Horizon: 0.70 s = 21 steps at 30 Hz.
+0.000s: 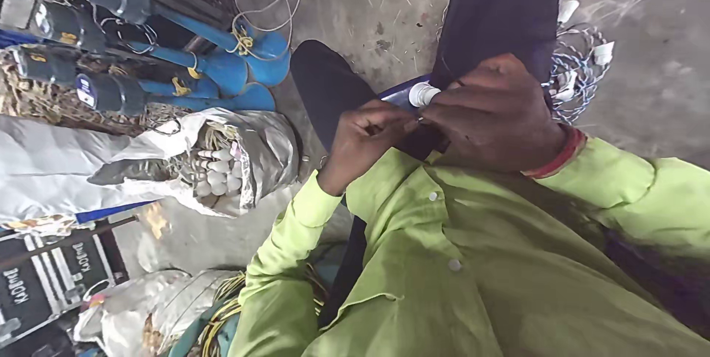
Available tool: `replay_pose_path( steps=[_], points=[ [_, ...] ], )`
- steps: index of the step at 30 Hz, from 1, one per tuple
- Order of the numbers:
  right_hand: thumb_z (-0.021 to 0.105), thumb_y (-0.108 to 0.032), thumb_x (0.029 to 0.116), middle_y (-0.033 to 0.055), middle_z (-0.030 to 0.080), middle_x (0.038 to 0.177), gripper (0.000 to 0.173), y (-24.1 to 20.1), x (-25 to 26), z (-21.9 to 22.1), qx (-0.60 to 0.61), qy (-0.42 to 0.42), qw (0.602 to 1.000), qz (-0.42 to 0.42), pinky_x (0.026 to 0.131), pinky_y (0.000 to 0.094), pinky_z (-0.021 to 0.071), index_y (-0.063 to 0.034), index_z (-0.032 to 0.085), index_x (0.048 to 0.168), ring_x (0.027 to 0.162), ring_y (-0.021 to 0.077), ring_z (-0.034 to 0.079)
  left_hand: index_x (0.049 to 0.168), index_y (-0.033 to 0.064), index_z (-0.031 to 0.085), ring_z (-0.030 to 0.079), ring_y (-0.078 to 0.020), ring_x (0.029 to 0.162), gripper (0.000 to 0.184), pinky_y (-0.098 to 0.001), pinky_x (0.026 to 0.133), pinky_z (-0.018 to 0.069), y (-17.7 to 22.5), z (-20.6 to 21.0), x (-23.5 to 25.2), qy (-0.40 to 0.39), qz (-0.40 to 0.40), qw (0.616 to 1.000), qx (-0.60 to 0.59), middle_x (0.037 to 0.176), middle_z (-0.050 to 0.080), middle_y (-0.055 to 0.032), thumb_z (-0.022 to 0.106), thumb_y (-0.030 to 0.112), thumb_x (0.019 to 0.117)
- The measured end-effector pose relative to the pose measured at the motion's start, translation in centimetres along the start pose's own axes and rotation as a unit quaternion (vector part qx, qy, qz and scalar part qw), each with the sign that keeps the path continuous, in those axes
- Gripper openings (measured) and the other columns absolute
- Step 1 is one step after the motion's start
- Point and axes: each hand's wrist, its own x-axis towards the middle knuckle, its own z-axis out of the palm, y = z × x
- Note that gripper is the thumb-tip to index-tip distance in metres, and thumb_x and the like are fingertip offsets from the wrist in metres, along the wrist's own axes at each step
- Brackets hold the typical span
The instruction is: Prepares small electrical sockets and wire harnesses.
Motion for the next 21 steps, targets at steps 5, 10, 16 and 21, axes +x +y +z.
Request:
replay_pose_path(
  steps=[5, 10, 16, 21],
  points=[
    [0.054, -0.006, 0.1004, 0.0155, 0.074, 0.094, 0.022, 0.2, 0.0, 0.2, -0.005, -0.009, 1.000, -0.022, 0.082, 0.0528, 0.0470, -0.0034, 0.075, 0.102, 0.084, 0.0348, 0.066, 0.096, -0.0002, 0.077, 0.065, -0.0061, 0.076, 0.007, -0.0225, 0.068, 0.0559, 0.0, 0.0, 1.0, -0.011, -0.010, 1.000, 0.008, 0.092, 0.073, -0.0047, 0.072, 0.003, 0.0915],
    [0.053, -0.014, 0.1027, 0.0141, 0.072, 0.087, 0.023, 0.5, 0.2, 0.0, 0.018, -0.057, 0.998, 0.009, 0.081, 0.0531, 0.0467, -0.0045, 0.074, 0.099, 0.082, 0.0339, 0.066, 0.097, 0.0026, 0.077, 0.059, -0.0026, 0.068, 0.008, -0.0191, 0.060, 0.0496, 0.3, -0.2, 1.6, -0.053, -0.028, 0.996, 0.059, 0.089, 0.071, -0.0017, 0.072, 0.005, 0.0900],
    [0.052, -0.018, 0.1031, 0.0161, 0.071, 0.088, 0.024, 0.4, 0.4, 0.2, 0.018, -0.091, 0.995, 0.041, 0.080, 0.0550, 0.0485, -0.0034, 0.070, 0.097, 0.087, 0.0382, 0.067, 0.097, 0.0040, 0.075, 0.061, -0.0034, 0.072, 0.009, -0.0203, 0.063, 0.0518, 0.2, -0.2, 2.1, -0.076, -0.017, 0.992, 0.099, 0.087, 0.069, -0.0006, 0.071, 0.011, 0.0926],
    [0.055, -0.020, 0.1037, 0.0154, 0.072, 0.092, 0.024, 0.2, 0.5, 0.5, 0.053, -0.095, 0.993, 0.054, 0.083, 0.0544, 0.0496, -0.0038, 0.073, 0.100, 0.091, 0.0370, 0.068, 0.102, -0.0011, 0.072, 0.063, -0.0031, 0.073, 0.011, -0.0213, 0.067, 0.0548, 0.2, -0.6, 1.6, -0.095, -0.085, 0.992, -0.025, 0.083, 0.070, -0.0001, 0.070, 0.005, 0.0934]
  ],
)
